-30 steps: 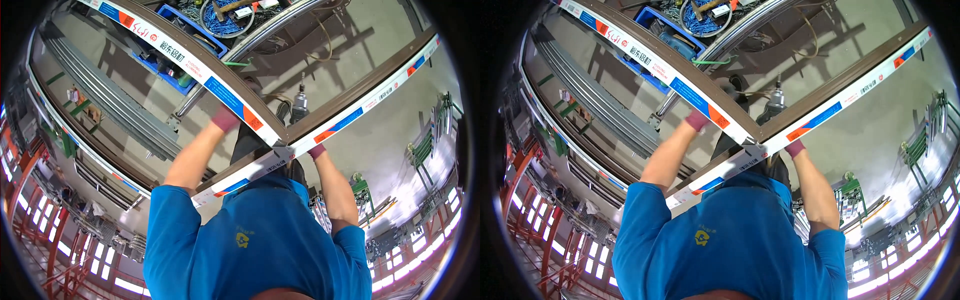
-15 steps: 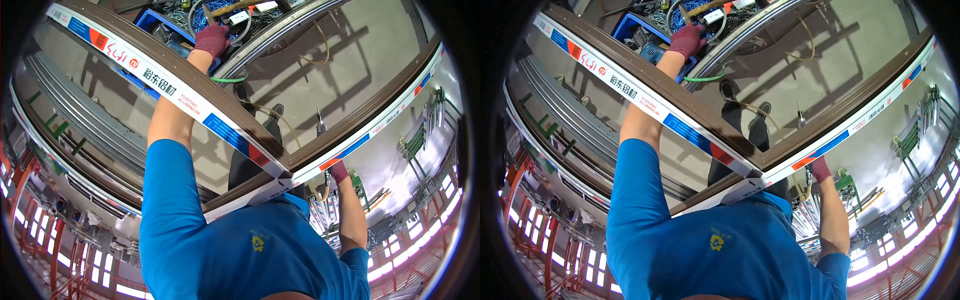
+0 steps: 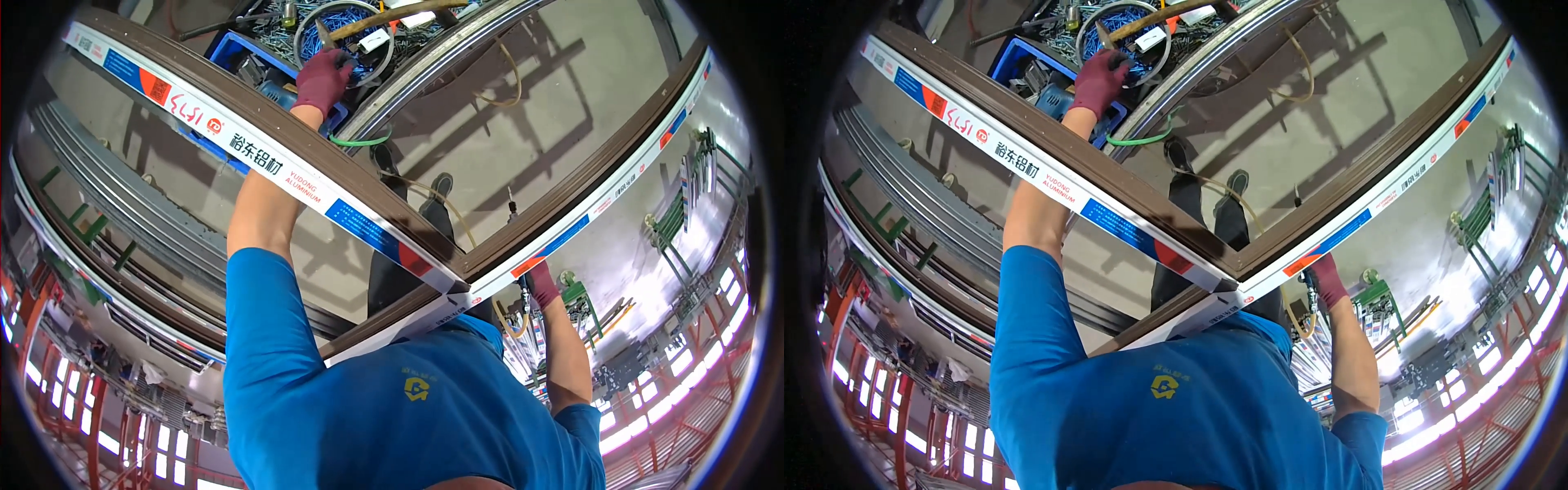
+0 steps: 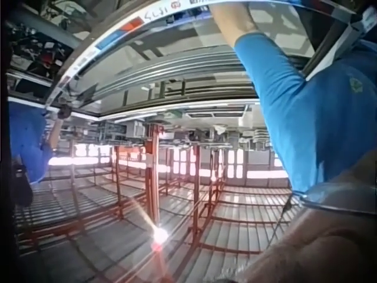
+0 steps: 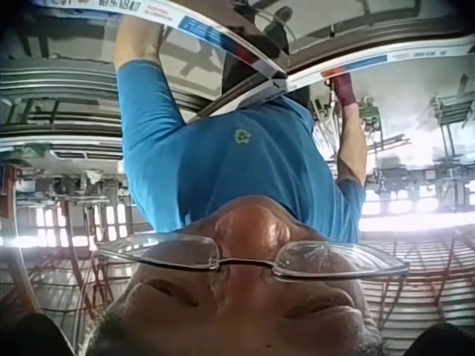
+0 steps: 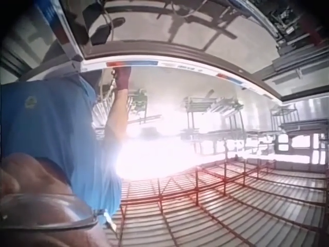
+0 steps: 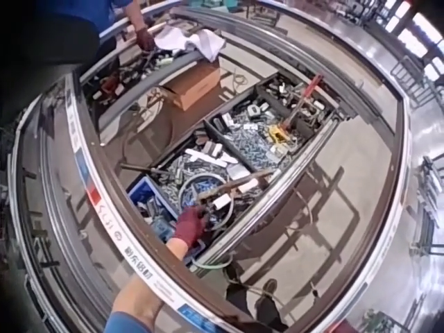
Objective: Assembling metal frame segments into a larger structure using an electric screwdriver.
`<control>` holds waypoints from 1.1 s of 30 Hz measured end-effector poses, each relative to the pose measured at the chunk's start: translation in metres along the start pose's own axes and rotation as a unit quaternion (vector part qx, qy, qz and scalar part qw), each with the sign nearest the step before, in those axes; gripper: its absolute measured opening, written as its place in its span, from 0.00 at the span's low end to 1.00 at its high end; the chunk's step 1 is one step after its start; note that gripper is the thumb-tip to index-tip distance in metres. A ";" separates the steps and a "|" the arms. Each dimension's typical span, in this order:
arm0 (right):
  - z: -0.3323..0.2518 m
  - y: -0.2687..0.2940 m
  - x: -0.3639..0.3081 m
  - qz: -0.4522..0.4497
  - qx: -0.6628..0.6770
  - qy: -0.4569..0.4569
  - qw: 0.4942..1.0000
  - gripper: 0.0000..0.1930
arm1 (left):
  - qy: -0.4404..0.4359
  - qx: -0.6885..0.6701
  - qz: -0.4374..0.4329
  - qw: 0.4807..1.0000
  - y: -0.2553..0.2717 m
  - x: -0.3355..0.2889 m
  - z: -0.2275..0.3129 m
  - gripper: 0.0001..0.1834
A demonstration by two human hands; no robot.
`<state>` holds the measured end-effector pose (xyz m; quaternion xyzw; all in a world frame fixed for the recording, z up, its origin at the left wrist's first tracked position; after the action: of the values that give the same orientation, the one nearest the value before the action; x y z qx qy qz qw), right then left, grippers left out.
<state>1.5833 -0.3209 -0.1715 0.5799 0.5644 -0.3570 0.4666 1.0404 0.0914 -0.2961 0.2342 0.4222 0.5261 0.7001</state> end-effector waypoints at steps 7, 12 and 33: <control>-0.066 -0.027 -0.033 -0.037 -0.136 0.042 0.989 0.28 | 0.029 -0.130 0.183 0.974 0.028 -0.013 -0.001 0.23; -0.080 -0.046 -0.057 -0.015 -0.135 -0.067 0.988 0.27 | 0.070 -0.246 0.222 0.941 0.073 -0.056 0.020 0.12; -0.033 0.009 -0.264 -0.221 -0.098 0.351 0.905 0.37 | 0.142 -0.758 0.091 0.629 0.026 -0.497 0.308 0.11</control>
<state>1.5595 -0.3740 0.0885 0.4799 0.8372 -0.1673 0.2019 1.2393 -0.3283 0.0599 -0.4201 -0.0550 0.7483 0.5104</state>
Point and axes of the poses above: each hand's wrist, its own x-axis towards the middle knuckle, its own y-axis out of the back of the hand, z = x × y, the point moved 6 cm from there along x, towards the middle knuckle, and after that the axes turned 1 degree about y, right-handed, at the moved point
